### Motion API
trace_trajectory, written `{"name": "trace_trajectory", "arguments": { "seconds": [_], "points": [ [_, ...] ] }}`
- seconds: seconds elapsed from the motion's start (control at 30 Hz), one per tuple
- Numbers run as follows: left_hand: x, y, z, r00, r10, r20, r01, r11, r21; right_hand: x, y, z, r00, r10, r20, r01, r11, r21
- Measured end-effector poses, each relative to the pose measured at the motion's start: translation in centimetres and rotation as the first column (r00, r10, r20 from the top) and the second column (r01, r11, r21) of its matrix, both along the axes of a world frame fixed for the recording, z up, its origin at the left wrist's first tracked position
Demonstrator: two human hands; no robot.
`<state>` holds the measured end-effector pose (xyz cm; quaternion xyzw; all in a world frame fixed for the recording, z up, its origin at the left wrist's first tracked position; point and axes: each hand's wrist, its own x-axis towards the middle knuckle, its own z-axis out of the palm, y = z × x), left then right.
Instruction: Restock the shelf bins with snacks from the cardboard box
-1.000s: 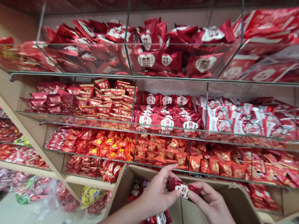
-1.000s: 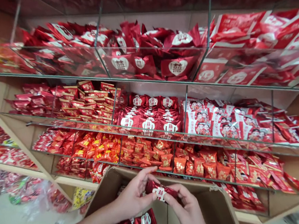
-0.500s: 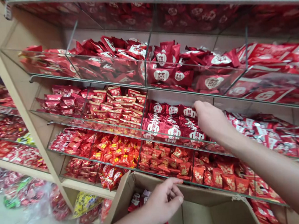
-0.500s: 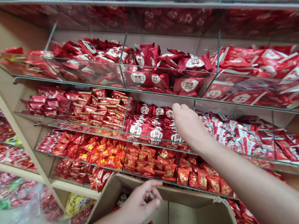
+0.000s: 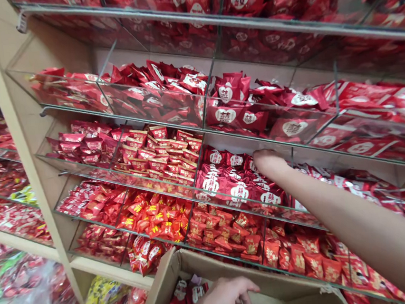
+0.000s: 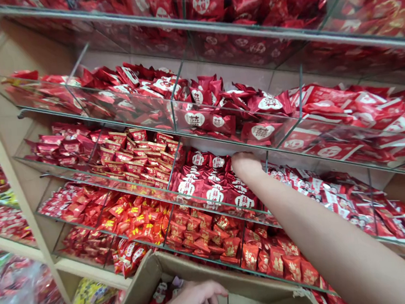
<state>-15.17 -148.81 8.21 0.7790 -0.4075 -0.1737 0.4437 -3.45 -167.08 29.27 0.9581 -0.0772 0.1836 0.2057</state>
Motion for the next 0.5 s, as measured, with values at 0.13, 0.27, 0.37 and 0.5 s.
{"name": "trace_trajectory", "arguments": {
  "seconds": [0.13,0.27,0.37,0.5],
  "points": [
    [0.3,0.1,-0.2,0.996,-0.052,0.073,0.05,0.998,0.035,1.2,-0.1,0.8,0.995,-0.014,-0.096,0.017,0.999,0.032],
    [0.5,0.3,-0.6,0.986,-0.109,0.126,0.1,0.992,0.07,-1.5,0.5,1.8,0.999,0.024,-0.047,-0.023,1.0,0.01],
    [0.7,0.6,-0.7,0.978,-0.149,0.147,0.133,0.985,0.11,-7.1,1.9,-0.1,0.978,0.178,0.107,-0.177,0.984,-0.02],
    [0.7,1.0,-0.1,0.983,-0.138,0.122,0.12,0.982,0.146,-15.6,4.4,-8.6,0.808,0.589,-0.03,-0.51,0.723,0.467]
  ]
}}
